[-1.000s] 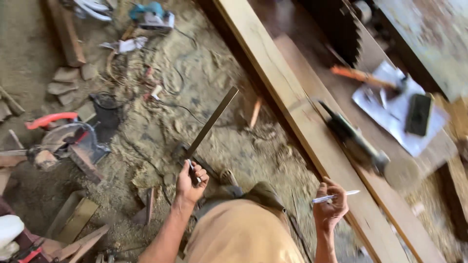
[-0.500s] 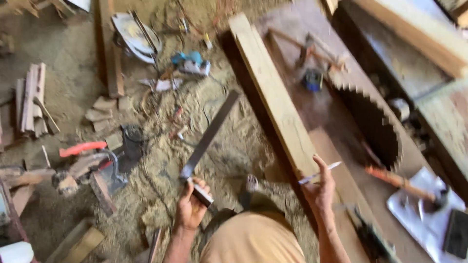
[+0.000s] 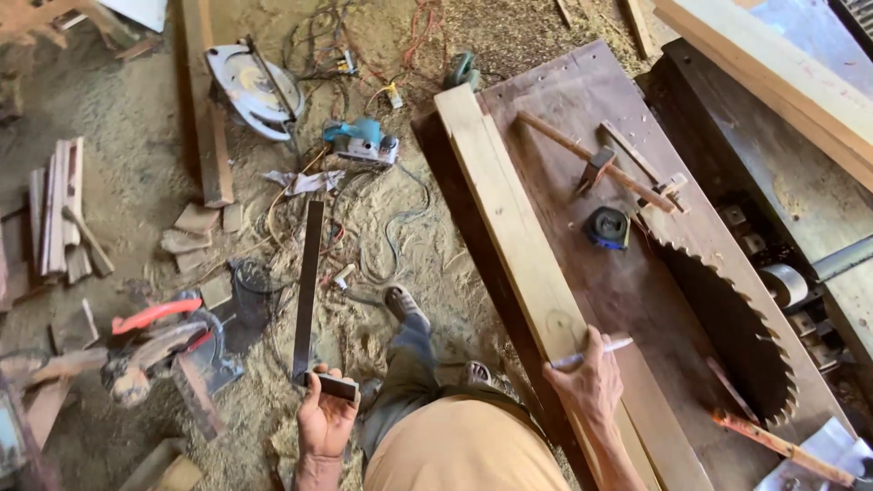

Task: Measuring, marking, and sanding wood pieces using manual and power tools

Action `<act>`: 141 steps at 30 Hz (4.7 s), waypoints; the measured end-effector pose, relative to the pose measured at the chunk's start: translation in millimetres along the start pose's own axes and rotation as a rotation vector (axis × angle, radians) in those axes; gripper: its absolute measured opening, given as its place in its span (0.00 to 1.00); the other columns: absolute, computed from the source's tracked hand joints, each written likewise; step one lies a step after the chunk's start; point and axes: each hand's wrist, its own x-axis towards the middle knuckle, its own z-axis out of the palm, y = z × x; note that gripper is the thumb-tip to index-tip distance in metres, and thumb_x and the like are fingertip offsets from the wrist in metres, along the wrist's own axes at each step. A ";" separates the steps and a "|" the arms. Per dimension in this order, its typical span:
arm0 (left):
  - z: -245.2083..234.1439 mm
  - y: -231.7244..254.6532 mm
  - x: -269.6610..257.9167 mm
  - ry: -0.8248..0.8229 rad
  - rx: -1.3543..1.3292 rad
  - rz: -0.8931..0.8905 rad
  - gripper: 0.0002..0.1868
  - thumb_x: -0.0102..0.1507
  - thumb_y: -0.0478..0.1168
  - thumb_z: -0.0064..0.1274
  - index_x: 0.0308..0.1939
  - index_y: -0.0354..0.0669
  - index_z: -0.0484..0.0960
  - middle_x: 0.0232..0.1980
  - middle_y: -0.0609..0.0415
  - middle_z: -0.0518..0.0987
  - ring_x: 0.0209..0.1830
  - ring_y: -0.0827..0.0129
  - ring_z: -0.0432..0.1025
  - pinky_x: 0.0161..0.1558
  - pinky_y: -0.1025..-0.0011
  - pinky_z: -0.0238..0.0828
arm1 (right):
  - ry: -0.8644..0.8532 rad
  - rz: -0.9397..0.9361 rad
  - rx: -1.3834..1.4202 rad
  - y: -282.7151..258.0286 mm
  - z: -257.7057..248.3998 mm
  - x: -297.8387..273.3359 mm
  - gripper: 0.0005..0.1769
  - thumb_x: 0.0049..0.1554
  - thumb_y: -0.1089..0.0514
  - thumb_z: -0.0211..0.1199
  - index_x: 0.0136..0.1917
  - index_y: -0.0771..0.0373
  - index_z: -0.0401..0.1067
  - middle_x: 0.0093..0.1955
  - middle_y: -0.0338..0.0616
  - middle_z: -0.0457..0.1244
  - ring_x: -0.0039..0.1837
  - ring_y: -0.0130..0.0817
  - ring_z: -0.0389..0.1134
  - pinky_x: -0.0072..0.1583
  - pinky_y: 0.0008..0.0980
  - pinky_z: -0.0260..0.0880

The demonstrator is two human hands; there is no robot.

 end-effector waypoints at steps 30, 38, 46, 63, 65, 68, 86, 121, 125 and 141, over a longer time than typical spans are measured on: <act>205.0 148.0 347.1 0.090 0.327 -0.254 0.19 0.64 0.46 0.62 0.57 0.48 0.79 0.49 0.53 0.83 0.48 0.63 0.78 0.45 0.61 0.83 | -0.182 0.514 -0.232 -25.9 -4.7 -0.6 0.61 0.31 0.50 0.80 0.76 0.51 0.57 0.65 0.51 0.67 0.61 0.54 0.71 0.61 0.52 0.72; 292.6 127.3 385.1 0.132 0.454 -0.263 0.21 0.60 0.46 0.66 0.54 0.46 0.81 0.49 0.50 0.81 0.46 0.59 0.77 0.41 0.63 0.83 | -0.181 0.642 -0.312 -17.6 5.1 -8.2 0.65 0.28 0.46 0.80 0.78 0.41 0.59 0.62 0.46 0.69 0.60 0.55 0.73 0.59 0.51 0.74; 307.6 97.7 448.5 0.047 0.404 -0.407 0.17 0.66 0.46 0.60 0.58 0.53 0.77 0.51 0.60 0.80 0.49 0.67 0.77 0.49 0.64 0.81 | -0.163 0.522 -0.159 -102.3 -11.2 57.7 0.63 0.30 0.49 0.80 0.78 0.48 0.59 0.69 0.46 0.66 0.65 0.50 0.70 0.59 0.55 0.74; 415.3 103.6 500.9 -0.163 0.857 -0.299 0.10 0.67 0.43 0.55 0.51 0.50 0.77 0.49 0.55 0.77 0.47 0.64 0.75 0.40 0.69 0.83 | -0.206 0.509 -0.070 -201.9 -9.0 158.5 0.64 0.30 0.58 0.80 0.78 0.53 0.56 0.72 0.54 0.61 0.70 0.53 0.64 0.63 0.54 0.66; 422.3 98.6 497.0 -0.220 0.966 -0.228 0.07 0.66 0.38 0.55 0.48 0.46 0.78 0.45 0.53 0.79 0.39 0.66 0.77 0.35 0.71 0.84 | -0.168 0.469 -0.023 -238.7 -19.8 180.5 0.57 0.34 0.55 0.79 0.74 0.55 0.57 0.78 0.51 0.56 0.76 0.54 0.58 0.67 0.57 0.63; 433.8 79.2 492.4 -0.359 1.060 -0.194 0.07 0.64 0.31 0.58 0.41 0.43 0.75 0.38 0.53 0.77 0.31 0.66 0.78 0.34 0.70 0.86 | 0.023 0.239 0.045 -278.8 -16.8 217.9 0.40 0.42 0.53 0.78 0.62 0.60 0.59 0.80 0.57 0.56 0.78 0.56 0.59 0.70 0.52 0.65; 431.2 -23.5 493.4 -0.445 1.258 -0.657 0.22 0.63 0.53 0.65 0.41 0.35 0.79 0.32 0.39 0.82 0.29 0.61 0.81 0.32 0.64 0.83 | 0.275 -0.195 0.323 -411.7 79.7 370.1 0.17 0.50 0.59 0.77 0.51 0.58 0.74 0.43 0.46 0.68 0.43 0.48 0.71 0.47 0.42 0.72; 440.8 109.9 540.9 -1.238 1.765 -0.272 0.27 0.58 0.32 0.52 0.62 0.51 0.75 0.49 0.42 0.82 0.50 0.46 0.80 0.51 0.54 0.78 | 0.511 -0.125 0.328 -393.7 114.1 379.5 0.17 0.46 0.67 0.78 0.50 0.59 0.83 0.42 0.47 0.71 0.39 0.46 0.71 0.41 0.39 0.71; 443.1 121.2 549.1 -1.062 1.809 -0.273 0.33 0.59 0.34 0.43 0.70 0.51 0.72 0.34 0.42 0.79 0.32 0.51 0.77 0.38 0.56 0.77 | 0.505 -0.160 0.351 -389.2 119.3 380.0 0.16 0.46 0.66 0.78 0.49 0.56 0.84 0.42 0.45 0.70 0.40 0.45 0.71 0.40 0.39 0.71; 436.9 68.2 540.5 -0.746 1.736 -0.246 0.25 0.63 0.45 0.44 0.64 0.54 0.81 0.30 0.48 0.78 0.34 0.55 0.76 0.40 0.56 0.76 | 0.508 -0.241 0.392 -397.6 110.9 386.4 0.13 0.50 0.68 0.75 0.50 0.62 0.83 0.39 0.53 0.68 0.37 0.51 0.69 0.37 0.42 0.68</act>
